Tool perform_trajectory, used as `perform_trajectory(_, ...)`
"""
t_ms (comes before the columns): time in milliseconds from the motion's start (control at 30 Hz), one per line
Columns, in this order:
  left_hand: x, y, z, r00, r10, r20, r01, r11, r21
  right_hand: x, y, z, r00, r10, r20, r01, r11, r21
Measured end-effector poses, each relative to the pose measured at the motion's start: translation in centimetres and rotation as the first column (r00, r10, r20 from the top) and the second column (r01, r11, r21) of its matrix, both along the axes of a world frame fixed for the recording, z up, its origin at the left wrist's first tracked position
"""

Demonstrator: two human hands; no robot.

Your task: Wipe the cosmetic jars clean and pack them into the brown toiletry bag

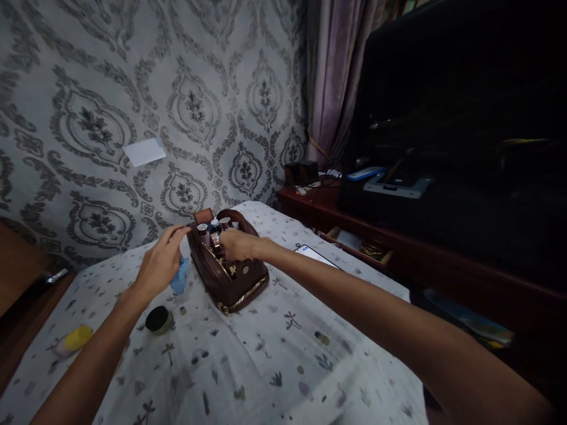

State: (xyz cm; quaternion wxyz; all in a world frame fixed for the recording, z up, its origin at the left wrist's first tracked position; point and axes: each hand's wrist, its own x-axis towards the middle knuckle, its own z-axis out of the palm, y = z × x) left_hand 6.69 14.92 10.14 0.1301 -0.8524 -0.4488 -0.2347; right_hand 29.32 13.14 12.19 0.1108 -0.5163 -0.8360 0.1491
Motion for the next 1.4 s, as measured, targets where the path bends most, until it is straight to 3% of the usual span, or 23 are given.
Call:
perform_trajectory(100, -1.6, -1.4, -1.0, 0.994, 0.0, 0.109, 0.002, 1.0, -0.018, 0.1, -1.4, 0.1, 0.998, -0.024, -0.064, 0.031, 0.994, 0.104)
perform_trajectory(167, -2.8, -2.6, -2.1, 0.988, 0.016, 0.154, -0.01, 0.999, -0.044, -0.2, -3.0, -0.7, 0.986, 0.028, -0.167, 0.013, 0.971, 0.239)
perform_trajectory(300, -6.0, -4.9, -4.6, 0.948, 0.15, 0.279, -0.126, 0.987, -0.103, -1.4, -6.6, -4.8, 0.921, 0.259, -0.291, -0.105, 0.884, 0.455)
perform_trajectory(400, -8.7, -5.9, -5.7, 0.823, 0.315, 0.472, -0.256, 0.948, -0.187, -2.0, -8.3, -8.2, 0.909, 0.297, -0.291, -0.095, 0.83, 0.55)
perform_trajectory(500, -11.3, -6.3, -6.8, 0.668, 0.396, 0.63, -0.312, 0.918, -0.247, -2.2, -8.8, -10.3, 0.907, 0.287, -0.307, -0.049, 0.799, 0.599)
perform_trajectory(567, -12.3, -6.6, -7.7, 0.626, 0.415, 0.66, -0.325, 0.909, -0.263, -2.6, -9.0, -11.0, 0.907, 0.271, -0.323, -0.005, 0.773, 0.635)
perform_trajectory(633, -12.5, -7.0, -8.8, 0.635, 0.419, 0.649, -0.31, 0.908, -0.282, -3.5, -9.2, -11.4, 0.907, 0.279, -0.314, -0.007, 0.758, 0.652)
perform_trajectory(700, -11.9, -7.5, -10.2, 0.681, 0.398, 0.615, -0.267, 0.916, -0.298, -4.9, -9.5, -11.9, 0.903, 0.339, -0.263, -0.113, 0.779, 0.617)
perform_trajectory(800, -10.4, -8.2, -12.1, 0.795, 0.334, 0.507, -0.186, 0.929, -0.321, -7.8, -9.5, -12.6, 0.885, 0.417, -0.208, -0.3, 0.851, 0.432)
perform_trajectory(933, -9.5, -8.3, -14.0, 0.918, 0.23, 0.324, -0.133, 0.947, -0.294, -11.6, -8.0, -13.9, 0.934, 0.223, -0.279, -0.186, 0.971, 0.151)
perform_trajectory(1067, -10.1, -8.5, -14.5, 0.931, 0.178, 0.319, -0.09, 0.958, -0.272, -13.5, -6.5, -15.5, 0.931, 0.094, -0.352, -0.083, 0.995, 0.047)
perform_trajectory(1233, -9.8, -9.3, -14.5, 0.909, 0.101, 0.405, 0.019, 0.959, -0.282, -13.4, -5.7, -17.3, 0.872, 0.2, -0.447, -0.189, 0.98, 0.068)
perform_trajectory(1400, -8.9, -9.8, -14.1, 0.896, 0.03, 0.442, 0.073, 0.974, -0.213, -12.7, -5.4, -17.3, 0.844, 0.23, -0.485, -0.217, 0.972, 0.084)
